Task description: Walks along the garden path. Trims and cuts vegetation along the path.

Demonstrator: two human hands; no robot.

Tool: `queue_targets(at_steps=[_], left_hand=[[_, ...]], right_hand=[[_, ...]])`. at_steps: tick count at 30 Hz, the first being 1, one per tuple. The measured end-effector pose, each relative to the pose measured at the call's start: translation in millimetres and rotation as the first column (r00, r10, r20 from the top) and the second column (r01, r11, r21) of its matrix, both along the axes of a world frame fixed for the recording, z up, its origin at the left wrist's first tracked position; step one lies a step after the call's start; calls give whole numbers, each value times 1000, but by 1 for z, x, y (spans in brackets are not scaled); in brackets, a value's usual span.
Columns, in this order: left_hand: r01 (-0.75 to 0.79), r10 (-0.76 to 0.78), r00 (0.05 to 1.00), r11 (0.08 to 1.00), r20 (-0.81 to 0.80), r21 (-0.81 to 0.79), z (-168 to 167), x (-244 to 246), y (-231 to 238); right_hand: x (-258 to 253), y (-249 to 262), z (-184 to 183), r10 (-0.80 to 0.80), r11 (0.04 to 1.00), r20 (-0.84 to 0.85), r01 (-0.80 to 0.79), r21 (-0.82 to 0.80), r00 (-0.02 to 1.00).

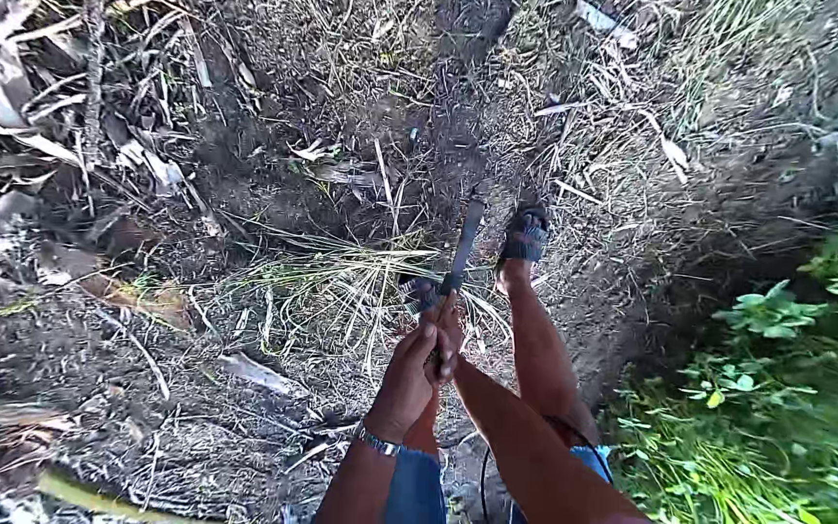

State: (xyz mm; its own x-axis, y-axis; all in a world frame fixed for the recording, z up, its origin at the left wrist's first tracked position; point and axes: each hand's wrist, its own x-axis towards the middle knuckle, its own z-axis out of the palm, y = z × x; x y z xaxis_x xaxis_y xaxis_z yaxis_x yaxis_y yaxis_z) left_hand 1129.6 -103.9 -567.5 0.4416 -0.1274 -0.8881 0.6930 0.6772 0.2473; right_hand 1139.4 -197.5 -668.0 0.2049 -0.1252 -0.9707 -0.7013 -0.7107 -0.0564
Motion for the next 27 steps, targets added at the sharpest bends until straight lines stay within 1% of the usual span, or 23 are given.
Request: queue_targets(at_steps=[1, 2, 3, 5, 6, 7, 8, 9, 11, 13, 15, 18, 21, 24, 27], left_hand=[[-3, 3, 1000, 1000, -7, -30, -1, 2, -7], [-2, 2, 1000, 998, -1, -56, -1, 5, -13], [3, -2, 1000, 997, 14, -74, 1, 10, -19], [47, -44, 998, 997, 50, -66, 4, 19, -28], [69, -65, 996, 996, 60, -57, 3, 26, -32], [92, -89, 994, 995, 63, -49, 1, 34, -35], [118, -116, 992, 992, 57, -34, -4, 41, -38], [138, -138, 990, 990, 37, -10, -10, 48, -42], [194, -193, 981, 980, -31, 52, -26, 63, -46], [244, -231, 967, 962, -112, 122, -45, 78, -51], [241, -210, 962, 955, -174, 175, -67, 88, -60], [256, -198, 946, 942, -256, 217, -95, 99, -70], [266, -194, 934, 938, -300, 224, -116, 110, -78], [278, -186, 916, 933, -355, 230, -134, 116, -88], [292, -189, 897, 932, -399, 213, -146, 122, -93]], right_hand=[[8, -10, 13, -34, 998, 48, 31, 60, 998], [14, -19, 22, -88, 991, 108, 76, 112, 990], [20, -25, 27, -149, 981, 134, 130, 144, 980], [61, -35, 50, -294, 940, -85, 304, 153, 952], [64, -50, 43, -351, 903, -62, 355, 242, 934], [68, -66, 28, -392, 868, -40, 384, 313, 919], [81, -81, 16, -434, 841, -37, 420, 341, 900], [101, -95, 8, -452, 827, -75, 449, 338, 889], [152, -119, 3, -410, 838, -163, 442, 319, 897], [202, -140, -2, -363, 855, -190, 407, 321, 912], [230, -159, -13, -319, 875, -218, 375, 306, 922], [239, -176, -22, -305, 871, -272, 383, 309, 913], [237, -176, -11, -324, 864, -268, 400, 307, 907], [233, -183, -15, -336, 836, -277, 420, 353, 900], [235, -187, -17, -328, 823, -290, 422, 379, 899]])
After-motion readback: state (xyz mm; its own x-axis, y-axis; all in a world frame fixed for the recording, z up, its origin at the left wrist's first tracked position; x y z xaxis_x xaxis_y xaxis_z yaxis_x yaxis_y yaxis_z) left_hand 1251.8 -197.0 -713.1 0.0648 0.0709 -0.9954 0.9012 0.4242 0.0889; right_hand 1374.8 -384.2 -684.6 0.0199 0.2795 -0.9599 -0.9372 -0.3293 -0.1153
